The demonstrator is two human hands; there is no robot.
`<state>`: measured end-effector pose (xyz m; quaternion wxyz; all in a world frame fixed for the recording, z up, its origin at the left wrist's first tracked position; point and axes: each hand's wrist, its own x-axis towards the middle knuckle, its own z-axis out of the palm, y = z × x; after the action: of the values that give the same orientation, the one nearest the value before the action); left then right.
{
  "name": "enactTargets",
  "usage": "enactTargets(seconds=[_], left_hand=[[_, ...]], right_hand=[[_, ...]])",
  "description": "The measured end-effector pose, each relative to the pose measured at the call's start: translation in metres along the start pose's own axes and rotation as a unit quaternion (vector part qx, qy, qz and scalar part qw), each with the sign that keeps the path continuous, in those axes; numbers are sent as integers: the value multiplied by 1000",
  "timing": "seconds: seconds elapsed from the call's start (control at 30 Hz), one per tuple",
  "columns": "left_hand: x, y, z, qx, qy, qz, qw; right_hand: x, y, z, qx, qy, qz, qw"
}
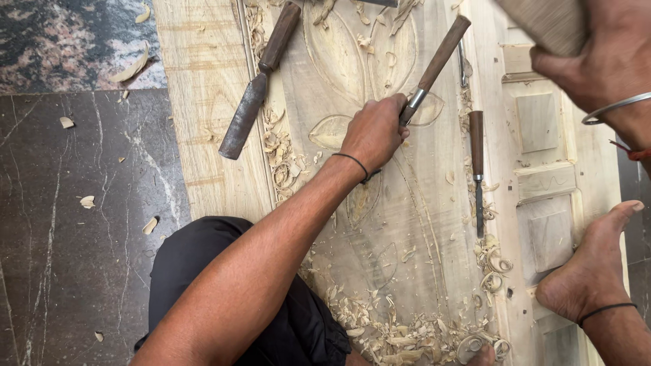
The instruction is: The person sits on the floor carving a floral pattern into a large wooden panel. They hold a chisel against the wood and strike it with a wooden mallet, brush away shavings by hand, reposition the chisel, and switch between different chisels as they deepen the carved leaves.
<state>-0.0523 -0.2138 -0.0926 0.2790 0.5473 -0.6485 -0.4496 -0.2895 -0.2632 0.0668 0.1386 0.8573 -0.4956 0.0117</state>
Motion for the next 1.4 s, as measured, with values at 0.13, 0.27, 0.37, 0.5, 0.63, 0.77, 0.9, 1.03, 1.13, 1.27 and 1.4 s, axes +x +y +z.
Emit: enactTargets(seconds=[0.13, 0.27, 0.37, 0.5, 0.63, 0.77, 0.9, 1.03, 1.13, 1.27, 1.4], left_hand=[[2, -1, 0, 20, -26, -2, 999], [-3, -1, 4, 30, -71, -27, 997], [-5, -4, 7, 43, -62, -17, 997], [-5, -10, 12, 69, -87, -26, 993], [-3, -14, 15, 97, -138, -43, 985], [-2, -6, 6, 108, -175, -44, 978], [6, 7, -22, 5, 1, -55, 998], [14, 10, -48, -67, 88, -90, 990], [11, 0, -58, 33, 172, -8, 985], [8, -13, -60, 95, 129, -34, 986], [7, -15, -56, 168, 129, -35, 977]], right_hand=[[-5, -6, -3, 31, -41, 89, 995], [-8, -9, -3, -56, -39, 23, 997], [-9, -14, 0, -51, -56, 31, 997], [-15, -25, 4, -95, -107, 69, 987], [-21, -36, 8, 11, -184, 189, 965], [-43, -54, 14, 120, -219, 255, 934], [-91, -88, 22, 236, -170, 348, 891], [-142, -137, 36, 249, -180, 370, 877], [-164, -162, 44, 192, -179, 358, 896], [-174, -170, 48, 153, -205, 366, 895], [-179, -173, 54, 162, -153, 374, 900]])
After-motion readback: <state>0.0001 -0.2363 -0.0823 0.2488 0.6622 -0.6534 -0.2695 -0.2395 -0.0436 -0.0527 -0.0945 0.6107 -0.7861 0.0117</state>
